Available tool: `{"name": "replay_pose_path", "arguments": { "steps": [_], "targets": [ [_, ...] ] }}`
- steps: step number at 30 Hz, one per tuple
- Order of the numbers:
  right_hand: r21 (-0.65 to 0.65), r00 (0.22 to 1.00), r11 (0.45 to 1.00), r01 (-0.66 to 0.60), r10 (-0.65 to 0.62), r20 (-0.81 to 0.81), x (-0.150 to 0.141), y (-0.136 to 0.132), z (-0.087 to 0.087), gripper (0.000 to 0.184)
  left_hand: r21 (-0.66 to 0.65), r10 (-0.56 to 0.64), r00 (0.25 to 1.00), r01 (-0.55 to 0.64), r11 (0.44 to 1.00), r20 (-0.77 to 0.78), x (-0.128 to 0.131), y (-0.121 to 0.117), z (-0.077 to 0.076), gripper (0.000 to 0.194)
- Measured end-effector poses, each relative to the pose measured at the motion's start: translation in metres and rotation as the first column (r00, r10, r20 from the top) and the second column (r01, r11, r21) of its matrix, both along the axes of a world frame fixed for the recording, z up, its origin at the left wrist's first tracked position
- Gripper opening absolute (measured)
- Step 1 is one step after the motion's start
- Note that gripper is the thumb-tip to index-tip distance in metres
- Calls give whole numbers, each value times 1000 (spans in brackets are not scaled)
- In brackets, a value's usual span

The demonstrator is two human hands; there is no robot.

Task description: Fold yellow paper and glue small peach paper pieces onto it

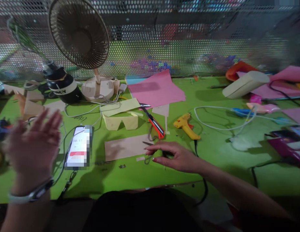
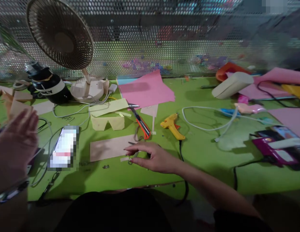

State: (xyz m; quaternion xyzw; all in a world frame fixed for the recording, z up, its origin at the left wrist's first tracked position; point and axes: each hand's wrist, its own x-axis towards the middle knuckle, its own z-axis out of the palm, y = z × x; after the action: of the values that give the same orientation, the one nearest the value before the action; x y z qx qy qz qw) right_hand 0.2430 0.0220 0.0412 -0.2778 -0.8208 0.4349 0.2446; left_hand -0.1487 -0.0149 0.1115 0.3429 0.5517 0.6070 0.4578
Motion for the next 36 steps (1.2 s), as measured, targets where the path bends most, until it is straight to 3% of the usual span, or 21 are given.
{"name": "replay_pose_path", "arguments": {
  "steps": [1, 3, 4, 6, 8, 10, 13, 15, 19, 28, 33, 36],
  "targets": [
    [46, 1000, 999, 7, -7, 3, -1, 0, 0, 30, 24, -43, 996, 41, 999, 82, 19, 1, -11, 32],
    [161, 1000, 987, 23, -25, 11, -2, 0, -3, 27, -33, -264, 964, 265, 964, 28, 60, 2, -31, 22],
    [226, 999, 974, 25, -31, 19, -3, -1, -5, 25, -90, -397, 916, 391, 916, -60, 77, 1, -40, 23],
    [370, 997, 929, 10, -37, 65, -4, -4, -11, 23, -181, -618, 745, 591, 786, -249, 102, 0, -52, 25],
    [518, 985, 855, -30, -62, 160, -7, -8, -17, 24, -227, -675, 578, 658, 718, -459, 112, -1, -60, 24],
    [652, 957, 753, -88, -119, 266, -13, -13, -23, 26, -250, -692, 442, 709, 659, -571, 114, -2, -66, 22],
    [766, 917, 614, -190, -168, 362, -24, -17, -27, 26, -273, -770, 315, 805, 526, -556, 116, -6, -76, 22],
    [790, 897, 565, -239, -182, 402, -31, -16, -28, 25, -268, -799, 266, 845, 463, -540, 119, -9, -84, 21],
    [780, 858, 560, -279, -219, 464, -40, -13, -30, 27, -248, -793, 230, 868, 429, -564, 124, -12, -93, 20],
    [762, 839, 575, -297, -225, 496, -44, -12, -35, 29, -235, -821, 272, 871, 432, -502, 125, -12, -96, 22],
    [689, 852, 681, -250, -184, 491, -43, -9, -34, 30, -241, -852, 303, 870, 431, -428, 126, -12, -91, 24],
    [674, 902, 726, -139, -188, 389, -37, -5, -33, 29, -236, -864, 358, 860, 453, -354, 125, -12, -87, 23]
  ]
}}
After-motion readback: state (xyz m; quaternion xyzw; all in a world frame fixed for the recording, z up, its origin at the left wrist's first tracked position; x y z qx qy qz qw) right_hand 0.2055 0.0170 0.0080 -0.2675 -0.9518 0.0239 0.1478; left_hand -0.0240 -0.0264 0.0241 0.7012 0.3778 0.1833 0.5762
